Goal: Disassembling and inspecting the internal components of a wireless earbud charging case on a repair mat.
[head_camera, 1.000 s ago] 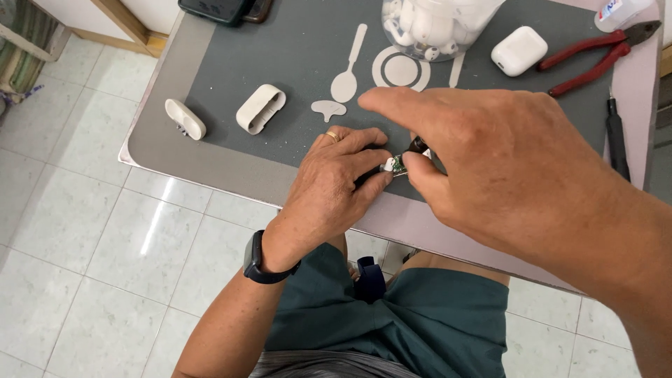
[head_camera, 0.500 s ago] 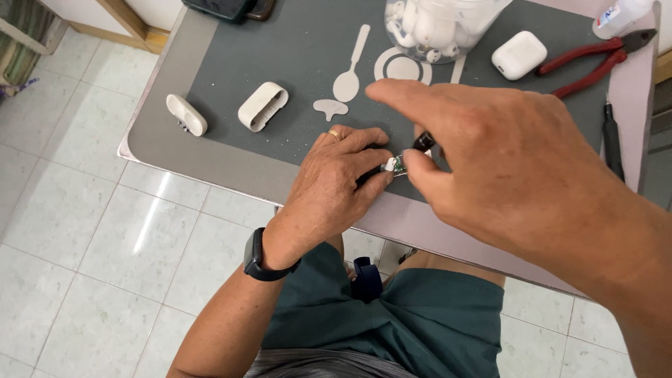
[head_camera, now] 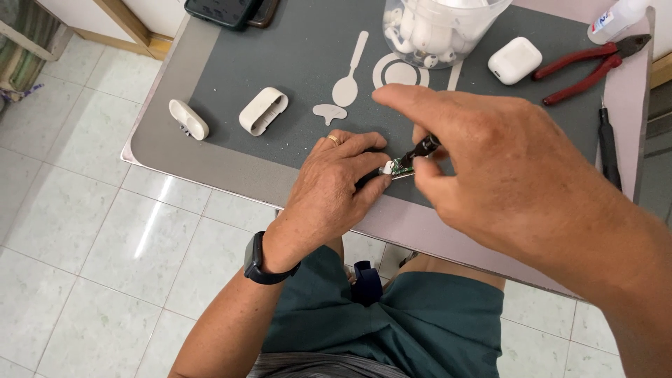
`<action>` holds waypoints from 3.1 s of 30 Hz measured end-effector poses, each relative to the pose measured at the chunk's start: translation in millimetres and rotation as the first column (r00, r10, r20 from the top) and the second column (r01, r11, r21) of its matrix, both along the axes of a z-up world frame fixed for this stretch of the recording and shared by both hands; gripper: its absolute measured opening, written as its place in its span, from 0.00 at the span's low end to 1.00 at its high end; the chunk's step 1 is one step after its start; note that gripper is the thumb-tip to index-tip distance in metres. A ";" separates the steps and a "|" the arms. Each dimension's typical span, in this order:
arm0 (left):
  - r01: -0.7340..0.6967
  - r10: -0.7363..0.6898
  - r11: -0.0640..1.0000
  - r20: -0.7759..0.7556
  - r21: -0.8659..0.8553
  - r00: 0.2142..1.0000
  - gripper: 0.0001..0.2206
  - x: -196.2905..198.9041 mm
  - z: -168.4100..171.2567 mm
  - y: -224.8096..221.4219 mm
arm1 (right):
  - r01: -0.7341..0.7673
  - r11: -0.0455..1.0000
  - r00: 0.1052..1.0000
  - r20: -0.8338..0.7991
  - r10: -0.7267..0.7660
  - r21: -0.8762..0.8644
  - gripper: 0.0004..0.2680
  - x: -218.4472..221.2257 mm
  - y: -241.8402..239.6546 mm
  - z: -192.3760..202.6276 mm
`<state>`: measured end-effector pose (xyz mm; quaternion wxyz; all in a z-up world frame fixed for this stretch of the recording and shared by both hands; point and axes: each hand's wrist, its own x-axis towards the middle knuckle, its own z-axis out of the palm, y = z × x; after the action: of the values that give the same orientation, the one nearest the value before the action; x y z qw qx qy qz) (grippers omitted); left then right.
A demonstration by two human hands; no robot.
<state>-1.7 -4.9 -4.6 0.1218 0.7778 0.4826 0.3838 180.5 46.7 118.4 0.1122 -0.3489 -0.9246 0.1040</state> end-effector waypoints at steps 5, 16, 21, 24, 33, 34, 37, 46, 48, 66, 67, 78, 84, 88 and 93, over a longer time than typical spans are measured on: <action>-0.018 0.018 1.000 -0.005 -0.024 1.000 0.05 2.1 0.6 -0.6 | 0.025 0.999 1.000 -0.008 -0.025 0.048 0.20 2.2 0.3 -1.1; 0.007 -0.002 0.998 0.088 -0.058 0.996 0.18 -2.2 -0.8 -0.4 | -0.006 0.995 0.989 -0.150 -0.008 -0.095 0.22 13.0 -1.3 -2.5; 0.028 -0.020 0.997 0.117 -0.069 0.993 0.12 -2.8 0.8 1.0 | -0.060 0.998 0.975 -0.217 0.057 -0.007 0.20 16.8 0.5 -5.7; 0.014 -0.003 0.998 0.167 -0.066 0.986 0.11 1.6 1.4 3.7 | -0.051 0.998 0.977 -0.210 0.045 -0.026 0.20 16.9 0.8 -3.5; -0.050 0.051 0.993 -0.004 0.111 0.999 0.06 -1.2 6.6 30.6 | 0.096 0.986 0.949 -0.313 -0.049 0.138 0.17 51.7 1.5 18.2; -0.046 0.047 0.993 -0.007 0.108 0.999 0.06 -1.7 17.8 33.8 | 0.100 0.986 0.948 -0.315 -0.053 0.135 0.17 64.1 0.0 11.9; -0.008 0.005 1.000 -0.156 -0.018 0.988 0.08 0.6 38.0 56.3 | 0.257 0.966 0.889 -0.390 -0.239 -0.005 0.15 90.6 -11.6 -10.6; -0.035 -0.102 0.961 -0.468 -0.274 0.878 0.16 10.3 16.4 128.2 | 0.503 0.854 0.731 -0.593 -0.338 0.133 0.04 89.3 -41.0 -117.2; 0.068 -0.152 0.961 -0.309 -0.268 0.939 0.16 -2.7 26.1 119.4 | 0.507 0.808 0.793 -0.530 -0.300 0.301 0.05 90.3 -36.2 -134.2; 0.174 -0.168 0.954 0.043 -0.243 0.985 0.14 13.1 23.8 24.5 | 0.497 0.854 0.737 -0.594 -0.322 0.155 0.09 38.7 -53.2 -148.8; 0.175 -0.170 0.954 0.045 -0.245 0.984 0.14 12.0 20.7 25.6 | 0.498 0.853 0.738 -0.592 -0.324 0.154 0.09 36.9 -50.8 -142.0; 0.329 -0.132 0.859 0.452 -0.392 0.882 0.17 -7.0 0.9 31.1 | 0.151 0.740 0.554 -0.564 -0.613 -0.655 0.19 36.7 -25.0 -136.6; 0.453 -0.110 0.731 0.567 -0.510 0.816 0.19 -9.4 16.9 27.9 | -0.056 0.724 0.435 -0.669 -0.603 -0.688 0.21 40.1 -28.9 -127.2; 0.417 -0.174 0.797 0.495 -0.437 0.851 0.18 -3.8 20.4 25.0 | -0.030 0.760 0.441 -0.691 -0.573 -0.649 0.20 40.4 -30.5 -122.0; 0.372 -0.202 0.857 0.430 -0.358 0.880 0.22 -1.8 24.4 20.9 | 0.055 0.822 0.469 -0.712 -0.523 -0.567 0.19 39.6 -34.9 -129.6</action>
<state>-3.5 16.0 19.8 0.4376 0.7069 0.3987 0.3871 220.1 11.8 -11.2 0.4741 -0.4260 -0.6195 0.4582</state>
